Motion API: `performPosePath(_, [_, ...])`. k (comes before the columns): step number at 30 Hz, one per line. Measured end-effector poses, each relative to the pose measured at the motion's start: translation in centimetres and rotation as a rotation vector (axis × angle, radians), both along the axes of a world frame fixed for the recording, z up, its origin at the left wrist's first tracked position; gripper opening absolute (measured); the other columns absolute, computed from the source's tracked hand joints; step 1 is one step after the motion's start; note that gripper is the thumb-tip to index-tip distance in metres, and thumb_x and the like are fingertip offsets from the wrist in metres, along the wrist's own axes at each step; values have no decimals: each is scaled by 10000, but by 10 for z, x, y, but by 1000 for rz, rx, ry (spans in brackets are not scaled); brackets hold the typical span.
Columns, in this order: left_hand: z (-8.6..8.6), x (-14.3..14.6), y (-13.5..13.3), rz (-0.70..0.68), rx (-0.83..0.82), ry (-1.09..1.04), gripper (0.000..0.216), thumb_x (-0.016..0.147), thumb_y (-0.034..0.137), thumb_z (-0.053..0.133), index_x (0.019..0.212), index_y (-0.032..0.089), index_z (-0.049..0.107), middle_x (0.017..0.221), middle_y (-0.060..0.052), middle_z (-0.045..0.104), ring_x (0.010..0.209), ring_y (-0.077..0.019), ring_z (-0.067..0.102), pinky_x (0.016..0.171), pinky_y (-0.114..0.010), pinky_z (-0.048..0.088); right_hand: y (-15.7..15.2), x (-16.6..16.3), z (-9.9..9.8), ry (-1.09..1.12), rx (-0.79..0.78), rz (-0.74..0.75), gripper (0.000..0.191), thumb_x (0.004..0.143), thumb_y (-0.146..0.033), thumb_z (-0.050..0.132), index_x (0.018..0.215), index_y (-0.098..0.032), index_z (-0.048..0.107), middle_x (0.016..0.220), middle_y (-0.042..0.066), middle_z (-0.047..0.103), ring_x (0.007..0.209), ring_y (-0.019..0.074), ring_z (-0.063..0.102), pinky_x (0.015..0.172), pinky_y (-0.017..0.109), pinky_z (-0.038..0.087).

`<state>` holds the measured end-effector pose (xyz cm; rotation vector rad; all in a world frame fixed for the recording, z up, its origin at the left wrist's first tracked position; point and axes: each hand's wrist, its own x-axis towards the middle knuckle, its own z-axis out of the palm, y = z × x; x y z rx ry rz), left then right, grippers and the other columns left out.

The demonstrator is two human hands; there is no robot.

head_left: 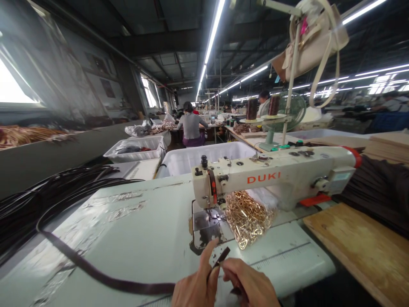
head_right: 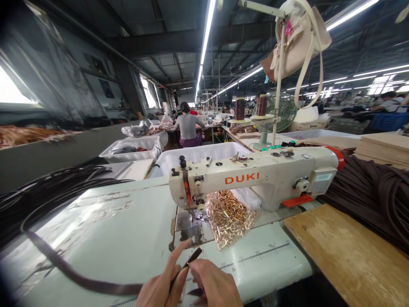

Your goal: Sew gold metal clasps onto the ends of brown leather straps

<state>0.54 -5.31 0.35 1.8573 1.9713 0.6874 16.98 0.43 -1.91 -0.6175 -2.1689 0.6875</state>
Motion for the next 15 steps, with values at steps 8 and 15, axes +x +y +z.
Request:
performPosePath(8, [12,-11,-3,-268,19,40,498,940,228,230,1427,216,329,536,53,578,411,-120,533,464,-196,327,21,2,39,34,-291,322,167,980,-230,447,917,-205,600,784,-9,665,731,113,640,708,179,467])
performPosePath(15, [4,-12,-1,-247,16,-16,274,878,208,309,1087,220,485,700,12,591,526,-137,569,522,-208,387,21,5,37,-2,-214,347,177,944,-137,458,997,-205,612,887,8,682,807,118,647,734,188,467])
